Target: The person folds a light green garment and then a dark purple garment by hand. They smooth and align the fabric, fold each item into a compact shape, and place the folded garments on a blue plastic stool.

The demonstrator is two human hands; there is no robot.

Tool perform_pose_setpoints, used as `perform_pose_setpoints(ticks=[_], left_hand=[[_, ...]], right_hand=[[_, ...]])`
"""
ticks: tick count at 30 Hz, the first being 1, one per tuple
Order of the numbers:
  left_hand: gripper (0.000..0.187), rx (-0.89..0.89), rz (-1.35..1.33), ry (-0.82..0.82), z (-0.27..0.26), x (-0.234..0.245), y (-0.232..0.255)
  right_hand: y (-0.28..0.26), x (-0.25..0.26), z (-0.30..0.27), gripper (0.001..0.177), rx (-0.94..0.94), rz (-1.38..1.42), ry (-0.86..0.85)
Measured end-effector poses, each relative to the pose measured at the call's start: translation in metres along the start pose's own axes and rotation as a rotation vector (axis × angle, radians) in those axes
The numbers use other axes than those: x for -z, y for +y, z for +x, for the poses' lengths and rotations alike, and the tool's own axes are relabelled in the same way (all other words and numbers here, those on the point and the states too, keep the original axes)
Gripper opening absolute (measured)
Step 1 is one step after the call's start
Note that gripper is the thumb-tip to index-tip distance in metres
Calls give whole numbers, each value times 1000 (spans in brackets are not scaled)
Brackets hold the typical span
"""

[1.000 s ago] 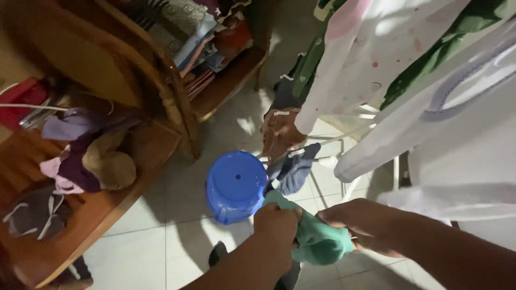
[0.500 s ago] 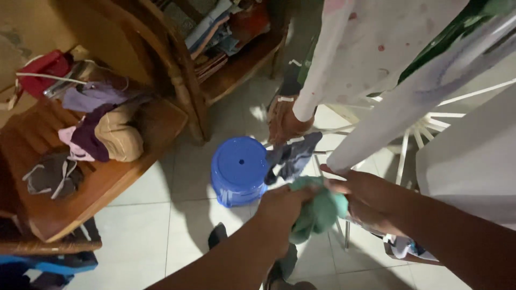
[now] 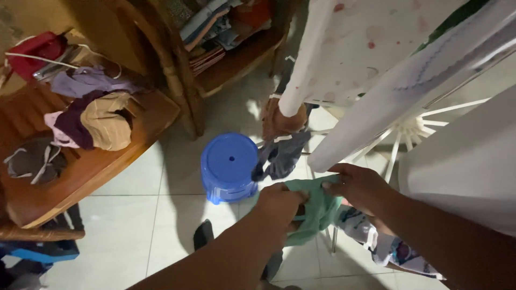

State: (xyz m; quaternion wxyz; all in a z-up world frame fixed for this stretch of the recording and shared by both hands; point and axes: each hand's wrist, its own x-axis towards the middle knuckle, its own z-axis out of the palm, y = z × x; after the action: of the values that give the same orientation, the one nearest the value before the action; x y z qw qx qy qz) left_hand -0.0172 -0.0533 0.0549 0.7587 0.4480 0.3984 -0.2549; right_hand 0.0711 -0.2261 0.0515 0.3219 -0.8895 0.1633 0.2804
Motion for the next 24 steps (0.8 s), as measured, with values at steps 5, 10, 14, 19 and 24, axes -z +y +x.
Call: perform_pose_setpoints(ticks=[5, 10, 14, 19, 24], left_hand=[[31, -20, -111, -163, 23, -23, -8], [80, -92, -453, -588, 141, -15, -68], [66, -61, -23, -176, 131, -50, -63], [40, 26, -91, -255, 142, -24, -62], [25, -18, 240, -46, 192, -22, -65]], right_hand=[[-54, 7, -67, 49, -92, -74, 138], [19, 21, 27, 51, 255, -531, 166], [13, 22, 39, 55, 174, -433, 174], [-9, 10, -31, 65, 53, -210, 114], [2, -9, -40, 42, -179, -42, 114]])
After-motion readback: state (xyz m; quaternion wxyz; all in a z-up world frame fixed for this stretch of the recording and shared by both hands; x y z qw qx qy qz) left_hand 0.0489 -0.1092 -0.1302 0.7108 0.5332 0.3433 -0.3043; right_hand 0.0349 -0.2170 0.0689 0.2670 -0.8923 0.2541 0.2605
